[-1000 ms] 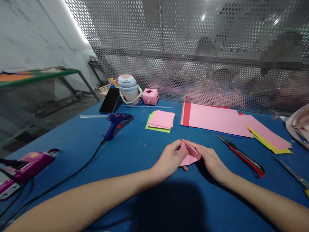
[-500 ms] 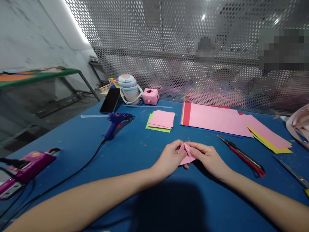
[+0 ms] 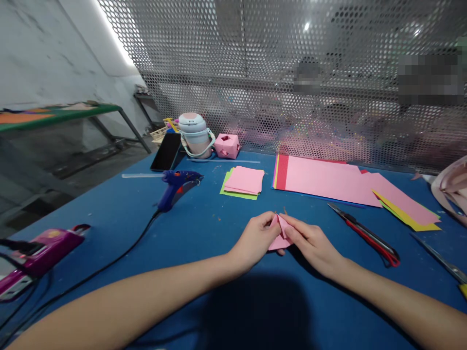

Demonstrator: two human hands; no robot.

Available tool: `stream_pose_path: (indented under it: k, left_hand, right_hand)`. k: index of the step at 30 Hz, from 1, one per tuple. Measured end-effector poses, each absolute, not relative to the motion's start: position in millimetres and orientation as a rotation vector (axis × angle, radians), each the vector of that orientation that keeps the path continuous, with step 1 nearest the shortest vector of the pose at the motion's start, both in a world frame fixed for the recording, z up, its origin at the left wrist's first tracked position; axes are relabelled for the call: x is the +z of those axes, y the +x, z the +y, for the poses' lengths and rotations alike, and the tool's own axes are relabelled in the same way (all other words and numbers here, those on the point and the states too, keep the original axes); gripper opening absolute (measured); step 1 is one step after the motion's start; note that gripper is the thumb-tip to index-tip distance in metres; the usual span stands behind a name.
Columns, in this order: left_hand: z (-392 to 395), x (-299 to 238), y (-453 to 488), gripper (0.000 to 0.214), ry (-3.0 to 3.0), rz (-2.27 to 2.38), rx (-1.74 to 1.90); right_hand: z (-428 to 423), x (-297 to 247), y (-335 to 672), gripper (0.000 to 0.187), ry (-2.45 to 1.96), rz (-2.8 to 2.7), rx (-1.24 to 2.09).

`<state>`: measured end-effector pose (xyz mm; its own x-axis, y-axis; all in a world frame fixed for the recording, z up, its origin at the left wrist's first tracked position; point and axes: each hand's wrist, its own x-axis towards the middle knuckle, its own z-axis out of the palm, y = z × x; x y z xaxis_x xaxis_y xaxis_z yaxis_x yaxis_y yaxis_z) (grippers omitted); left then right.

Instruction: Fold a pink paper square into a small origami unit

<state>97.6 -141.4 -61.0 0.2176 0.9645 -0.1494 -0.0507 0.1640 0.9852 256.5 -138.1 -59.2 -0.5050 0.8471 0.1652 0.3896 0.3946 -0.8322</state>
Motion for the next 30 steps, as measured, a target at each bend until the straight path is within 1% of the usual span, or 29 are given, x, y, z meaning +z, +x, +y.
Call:
stream_pose_path:
  k: [5,9,16,20,24,30]
  left_hand:
    - [-142.1,-62.3,97.3,0.025,1.144,1.056,0.977]
    - [-141.8,-61.9,97.6,0.025,1.148,1.059,0.992]
    - [-141.3,-61.5,97.8,0.025,1.152,1.05,1.003]
    - [-142.4,-60.1,97.3,0.028,1.156,1.047,1.002]
    - [-143.0,-57.8,97.1,0.031,1.202,1.084,0.959]
    - [-142.4,-59.2,96.9,0.035,1.242,1.091,0.929]
  right_hand:
    - [-138.4,-61.0,258.3,0.049,-1.023,-2.065,1.005]
    - [-138.1,-60.7,257.9,0.047,-1.041,-2.054,1.0]
    - [-142.2,-62.9,255.2,0.045,-1.072,-2.111,0.816]
    - [-142.9,-68.3,254.9,0.049,-1.036,-2.133,0.681]
    - [-138.5,-71.4,257.5,0.041,-1.062,-2.115,0.633]
    - [-135.8,-70.7,260.4,0.041,-1.08,-2.115,0.527]
